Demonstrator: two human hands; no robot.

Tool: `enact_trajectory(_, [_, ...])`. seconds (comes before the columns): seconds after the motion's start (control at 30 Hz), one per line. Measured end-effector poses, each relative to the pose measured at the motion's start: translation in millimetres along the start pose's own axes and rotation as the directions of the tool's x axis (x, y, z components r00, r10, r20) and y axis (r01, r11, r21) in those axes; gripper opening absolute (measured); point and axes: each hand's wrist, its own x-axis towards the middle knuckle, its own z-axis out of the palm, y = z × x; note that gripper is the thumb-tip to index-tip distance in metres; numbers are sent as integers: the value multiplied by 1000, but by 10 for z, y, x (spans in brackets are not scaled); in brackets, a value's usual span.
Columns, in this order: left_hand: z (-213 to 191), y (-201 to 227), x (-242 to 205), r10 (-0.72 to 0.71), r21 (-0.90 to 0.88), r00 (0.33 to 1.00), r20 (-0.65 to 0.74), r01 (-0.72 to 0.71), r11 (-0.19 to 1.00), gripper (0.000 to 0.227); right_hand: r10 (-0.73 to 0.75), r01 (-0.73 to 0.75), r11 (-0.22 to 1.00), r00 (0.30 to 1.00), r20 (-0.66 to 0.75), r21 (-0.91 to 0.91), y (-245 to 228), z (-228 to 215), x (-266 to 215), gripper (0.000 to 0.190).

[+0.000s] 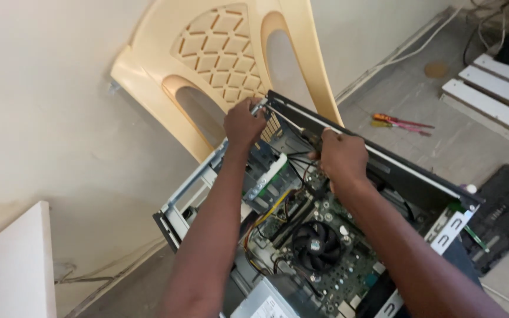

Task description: Repairing a desktop computer by unscrewing and manipulating internal components.

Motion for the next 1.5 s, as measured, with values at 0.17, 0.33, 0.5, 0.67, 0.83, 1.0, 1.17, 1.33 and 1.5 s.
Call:
enact_trajectory(0.17, [-49,64,-43,-13,16,1000,-18,13,1000,26,112,-102,992,981,158,-73,146,-39,-33,40])
enact_trajectory(0.33, [-11,11,-27,6,-49,1000,-28,-8,999,26,-511,465,776,860,7,-426,-271,-203,-440,23])
enact_trajectory(0.5, [-17,6,-13,3,-25,1000,1,-3,1000,30,-128,132,979,991,34,-154,-192,-165,-390,37])
enact_trajectory(0.67, [-82,25,-57,0,-18,1000,10,0,1000,30,201,-213,976,964,175,51,-110,-220,-274,51])
enact_trajectory(0.83, [-29,32,-78,25,-46,999,-44,-27,999,25,-155,187,948,978,140,-256,-124,-240,-391,33])
enact_trajectory(1.0, [-77,58,-96,8,-22,1000,-3,-8,1000,28,-58,82,960,994,98,-268,-62,-159,-312,51])
enact_trajectory(1.17, [-135,132,-144,13,-79,999,-41,-16,997,26,59,-32,975,991,117,-218,-127,-249,-285,52])
enact_trajectory(1.33, [-85,136,-113,-17,12,1000,-23,17,1000,28,-279,311,926,945,169,-215,-334,-265,-367,37])
enact_trajectory(1.5, [-2,48,-14,1,-4,1000,-14,-1,1000,28,-458,454,790,884,95,-411,-166,-275,-209,15])
